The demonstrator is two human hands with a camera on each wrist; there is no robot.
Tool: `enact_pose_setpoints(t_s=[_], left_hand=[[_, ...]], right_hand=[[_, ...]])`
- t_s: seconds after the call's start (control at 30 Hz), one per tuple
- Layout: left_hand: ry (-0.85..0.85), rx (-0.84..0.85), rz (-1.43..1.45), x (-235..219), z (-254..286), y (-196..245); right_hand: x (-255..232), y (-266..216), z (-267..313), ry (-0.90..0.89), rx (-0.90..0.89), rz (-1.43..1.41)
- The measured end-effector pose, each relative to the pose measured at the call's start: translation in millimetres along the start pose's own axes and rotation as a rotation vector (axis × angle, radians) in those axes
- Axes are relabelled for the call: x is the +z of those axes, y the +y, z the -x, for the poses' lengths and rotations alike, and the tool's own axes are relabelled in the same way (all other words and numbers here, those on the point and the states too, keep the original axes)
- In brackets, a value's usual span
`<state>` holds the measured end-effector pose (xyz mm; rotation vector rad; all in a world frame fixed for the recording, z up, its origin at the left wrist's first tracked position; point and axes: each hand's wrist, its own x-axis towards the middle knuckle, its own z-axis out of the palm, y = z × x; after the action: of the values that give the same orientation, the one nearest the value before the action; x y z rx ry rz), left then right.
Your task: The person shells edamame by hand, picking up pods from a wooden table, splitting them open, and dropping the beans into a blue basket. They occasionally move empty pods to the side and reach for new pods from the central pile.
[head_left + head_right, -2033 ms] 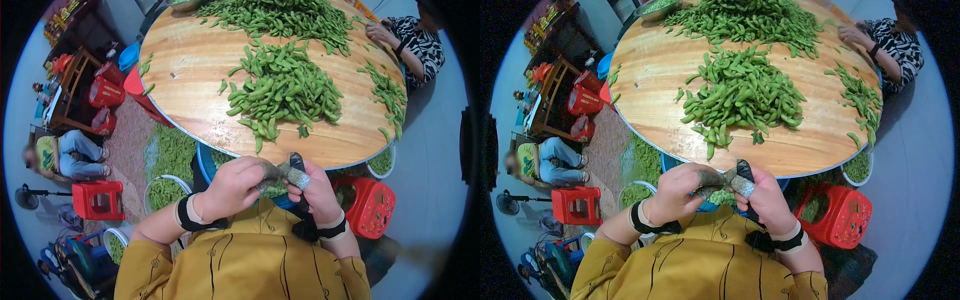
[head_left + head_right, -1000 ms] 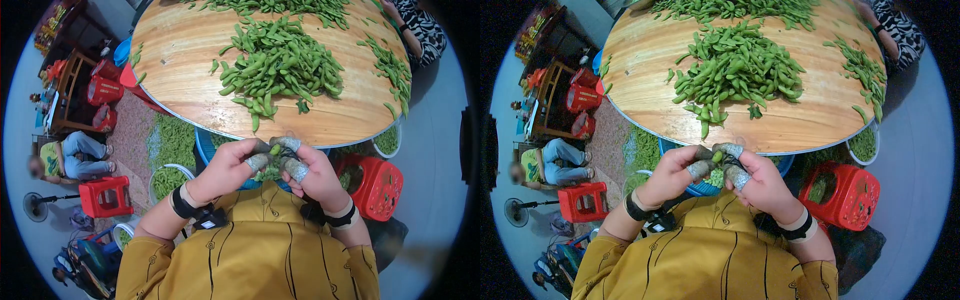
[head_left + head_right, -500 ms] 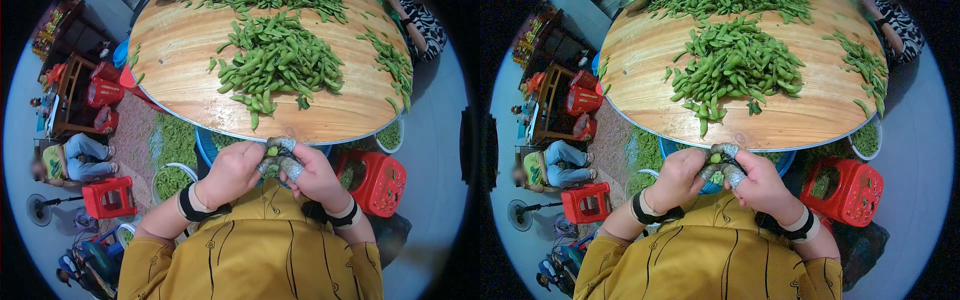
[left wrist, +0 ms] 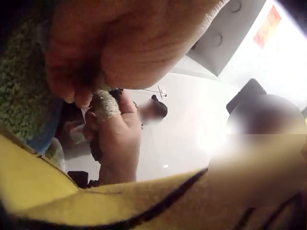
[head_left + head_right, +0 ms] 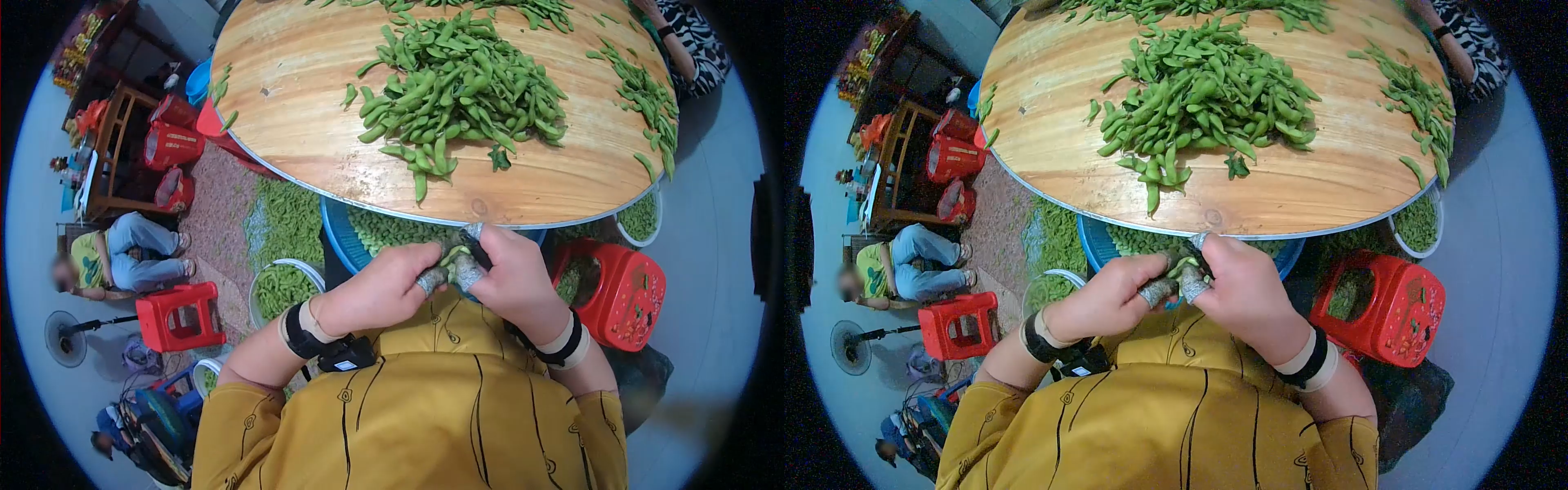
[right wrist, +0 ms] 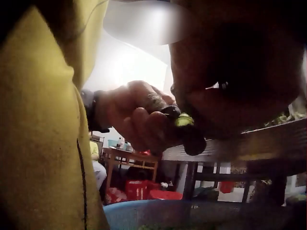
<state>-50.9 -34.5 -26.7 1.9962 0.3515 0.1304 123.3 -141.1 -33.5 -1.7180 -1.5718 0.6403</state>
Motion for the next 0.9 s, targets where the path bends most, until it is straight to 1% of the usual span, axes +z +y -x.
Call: enact_pose_setpoints(t_s=[0.03, 0.07, 0.1, 0.13, 0.17, 0.2, 0.23, 0.27, 0.3, 0.33, 0.37, 0.4, 0.43, 0.47, 0.5, 0.53, 0.57, 0.6, 0.67, 0.73, 0.77, 0.87, 0.9], left_hand=[[0.002, -0.003, 0.002, 0, 1, 1], [0.016, -0.187, 0.207, -1, 3, 3], [0.029, -0.370, 0.410, -2, 4, 4], [0.032, -0.370, 0.411, -3, 5, 2], [0.058, -0.410, 0.378, -5, 7, -1], [0.084, -0.451, 0.346, -5, 9, -4], [0.125, -0.452, 0.315, -2, 9, -8], [0.126, -0.453, 0.315, -1, 9, -7], [0.124, -0.386, 0.176, -1, 8, -5], [0.120, -0.316, 0.038, 0, 8, -4], [0.118, -0.310, 0.039, 1, 8, -6], [0.133, -0.214, -0.030, 3, 9, -9], [0.148, -0.119, -0.099, 4, 10, -10], [0.151, -0.113, -0.101, 3, 11, -8], [0.121, -0.034, -0.128, 1, 12, -3], [0.088, 0.042, -0.154, -1, 12, 1], [0.023, 0.074, -0.148, -3, 12, 5], [0.027, 0.078, -0.148, -2, 11, 5], [-0.005, 0.051, -0.218, 0, 11, 3], [-0.004, 0.038, -0.219, 4, 10, 0], [-0.011, 0.023, -0.219, 5, 10, 0], [0.020, 0.016, -0.171, 1, 13, -1], [0.001, -0.007, -0.208, -6, 18, 0]], right_hand=[[1, -4, 1, 0.011, -0.001, 0.073], [1, -6, 2, 0.023, -0.003, 0.146], [2, -5, 3, 0.020, -0.004, 0.145], [2, -2, 6, 0.018, -0.013, 0.194], [2, 0, 7, 0.015, -0.025, 0.242], [2, -3, 8, 0.010, -0.027, 0.240], [2, -8, 9, 0.040, -0.042, 0.222], [1, -11, 10, 0.073, -0.057, 0.205], [3, -10, 8, 0.074, -0.057, 0.207], [5, -8, 6, 0.062, -0.098, 0.145], [5, -7, 5, 0.051, -0.139, 0.084], [3, -8, 3, 0.055, -0.140, 0.089], [0, -9, 2, -0.008, -0.085, 0.021], [-3, -10, 0, -0.072, -0.032, -0.046], [-6, -10, -1, -0.106, -0.016, -0.107], [-6, -8, 0, -0.104, -0.017, -0.104], [-5, -6, 1, -0.146, -0.032, -0.086], [-5, -5, 2, -0.190, -0.047, -0.069], [-1, -9, 3, -0.166, -0.075, -0.037], [2, -12, 2, -0.094, -0.102, 0.063], [3, -14, 1, -0.094, -0.104, 0.066], [1, -14, 1, -0.112, -0.054, 0.148], [-1, -13, 1, -0.175, -0.078, 0.183]])
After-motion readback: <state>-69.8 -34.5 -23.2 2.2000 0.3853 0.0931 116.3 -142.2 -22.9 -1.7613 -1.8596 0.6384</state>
